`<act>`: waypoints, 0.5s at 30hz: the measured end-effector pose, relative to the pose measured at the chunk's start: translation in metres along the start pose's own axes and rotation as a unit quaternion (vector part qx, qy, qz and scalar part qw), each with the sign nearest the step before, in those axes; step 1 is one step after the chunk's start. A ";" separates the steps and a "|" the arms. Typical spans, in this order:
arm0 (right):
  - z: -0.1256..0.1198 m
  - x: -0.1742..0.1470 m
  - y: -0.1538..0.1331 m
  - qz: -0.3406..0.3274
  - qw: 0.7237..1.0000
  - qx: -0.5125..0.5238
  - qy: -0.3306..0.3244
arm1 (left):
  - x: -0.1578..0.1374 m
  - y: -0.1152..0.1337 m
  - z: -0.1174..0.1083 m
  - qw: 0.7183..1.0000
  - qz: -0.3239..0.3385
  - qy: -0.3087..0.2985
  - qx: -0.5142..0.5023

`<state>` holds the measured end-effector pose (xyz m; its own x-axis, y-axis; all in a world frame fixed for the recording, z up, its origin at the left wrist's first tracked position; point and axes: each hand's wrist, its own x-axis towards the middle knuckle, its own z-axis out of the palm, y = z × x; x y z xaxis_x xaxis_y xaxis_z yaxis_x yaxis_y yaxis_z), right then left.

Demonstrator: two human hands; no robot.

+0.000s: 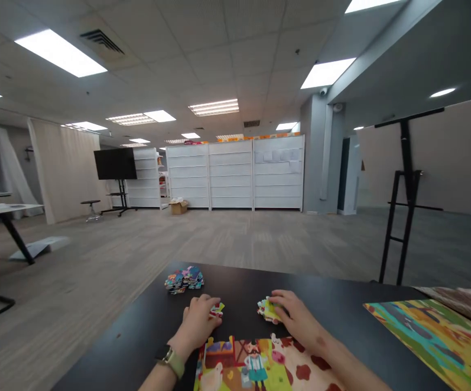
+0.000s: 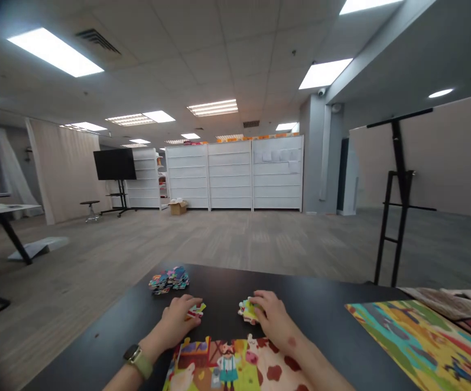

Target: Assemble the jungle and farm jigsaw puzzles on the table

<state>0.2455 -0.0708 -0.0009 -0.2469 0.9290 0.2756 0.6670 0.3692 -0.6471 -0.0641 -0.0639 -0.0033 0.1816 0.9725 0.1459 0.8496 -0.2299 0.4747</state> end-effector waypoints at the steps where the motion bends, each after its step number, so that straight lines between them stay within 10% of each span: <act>1: 0.004 -0.001 -0.001 -0.003 1.000 -0.010 0.000 | 0.000 0.001 0.000 1.000 0.001 -0.004 0.000; 7: -0.024 -0.003 -0.010 0.003 0.997 -0.071 0.008 | 0.010 0.016 0.005 0.996 0.074 -0.040 -0.040; 15: -0.081 -0.044 0.008 0.079 0.974 -0.142 -0.155 | -0.014 0.034 -0.003 0.990 0.123 -0.021 -0.070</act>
<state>0.3185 -0.1110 0.0388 -0.2967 0.9525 -0.0684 0.8710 0.2405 -0.4285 -0.0395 -0.0856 0.0137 0.3970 0.8864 0.2380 0.7010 -0.4603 0.5448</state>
